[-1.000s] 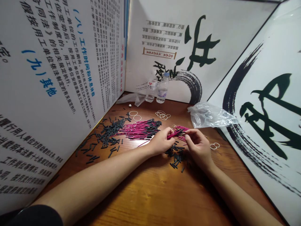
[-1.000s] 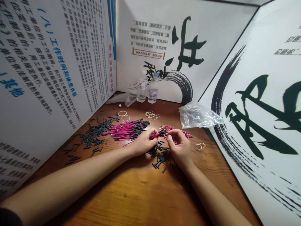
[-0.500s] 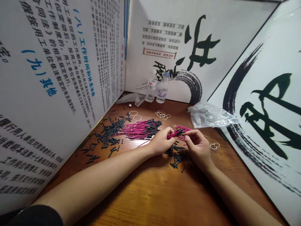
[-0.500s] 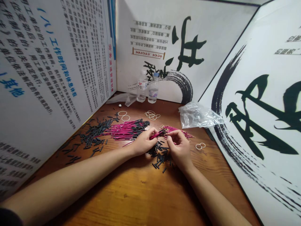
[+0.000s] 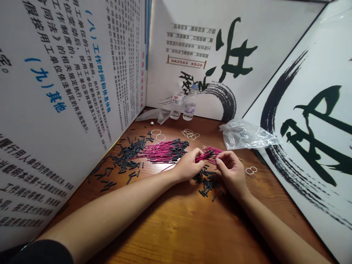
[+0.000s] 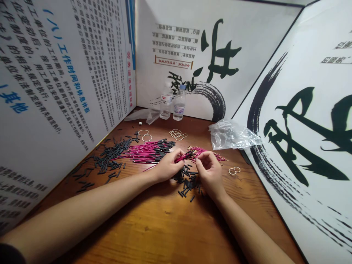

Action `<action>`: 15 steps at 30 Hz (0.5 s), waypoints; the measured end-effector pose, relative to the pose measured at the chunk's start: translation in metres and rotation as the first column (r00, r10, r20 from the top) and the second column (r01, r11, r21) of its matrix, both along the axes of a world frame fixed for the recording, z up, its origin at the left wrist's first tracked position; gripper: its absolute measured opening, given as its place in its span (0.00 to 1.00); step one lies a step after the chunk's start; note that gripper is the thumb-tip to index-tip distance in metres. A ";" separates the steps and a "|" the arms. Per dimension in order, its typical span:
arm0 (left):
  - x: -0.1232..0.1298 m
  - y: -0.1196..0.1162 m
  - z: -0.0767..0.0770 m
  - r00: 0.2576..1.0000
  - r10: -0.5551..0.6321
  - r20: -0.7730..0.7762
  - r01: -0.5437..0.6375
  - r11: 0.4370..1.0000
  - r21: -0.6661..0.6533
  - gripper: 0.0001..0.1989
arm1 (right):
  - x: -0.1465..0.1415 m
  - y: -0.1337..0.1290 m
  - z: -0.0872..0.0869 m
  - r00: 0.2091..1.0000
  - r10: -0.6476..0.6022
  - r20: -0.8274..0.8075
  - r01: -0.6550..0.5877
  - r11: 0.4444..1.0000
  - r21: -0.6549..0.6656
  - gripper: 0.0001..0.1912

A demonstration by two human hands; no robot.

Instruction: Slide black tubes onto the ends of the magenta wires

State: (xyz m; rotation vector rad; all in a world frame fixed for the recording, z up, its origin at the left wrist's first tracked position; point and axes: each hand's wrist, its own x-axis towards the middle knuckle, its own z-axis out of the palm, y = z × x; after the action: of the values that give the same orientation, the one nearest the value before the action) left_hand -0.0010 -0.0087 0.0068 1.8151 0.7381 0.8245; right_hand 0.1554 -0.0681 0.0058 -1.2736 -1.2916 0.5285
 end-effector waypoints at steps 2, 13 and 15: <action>0.000 0.000 -0.001 1.000 -0.007 0.004 0.007 1.000 0.004 0.02 | 0.000 0.000 -0.001 1.000 0.013 -0.003 -0.013 1.000 -0.006 0.09; 0.000 0.000 -0.001 1.000 -0.024 0.002 0.024 1.000 -0.015 0.02 | -0.004 0.003 0.000 0.990 0.060 -0.130 -0.069 0.995 -0.066 0.15; 0.000 0.000 0.000 1.000 -0.015 0.008 0.015 1.000 -0.023 0.03 | -0.003 0.004 -0.002 0.992 0.042 -0.121 -0.051 0.996 -0.072 0.16</action>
State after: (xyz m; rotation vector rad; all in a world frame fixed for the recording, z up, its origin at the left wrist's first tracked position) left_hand -0.0013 -0.0091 0.0066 1.7942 0.7258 0.8095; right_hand 0.1521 -0.0643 0.0037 -1.2564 -1.2128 0.6817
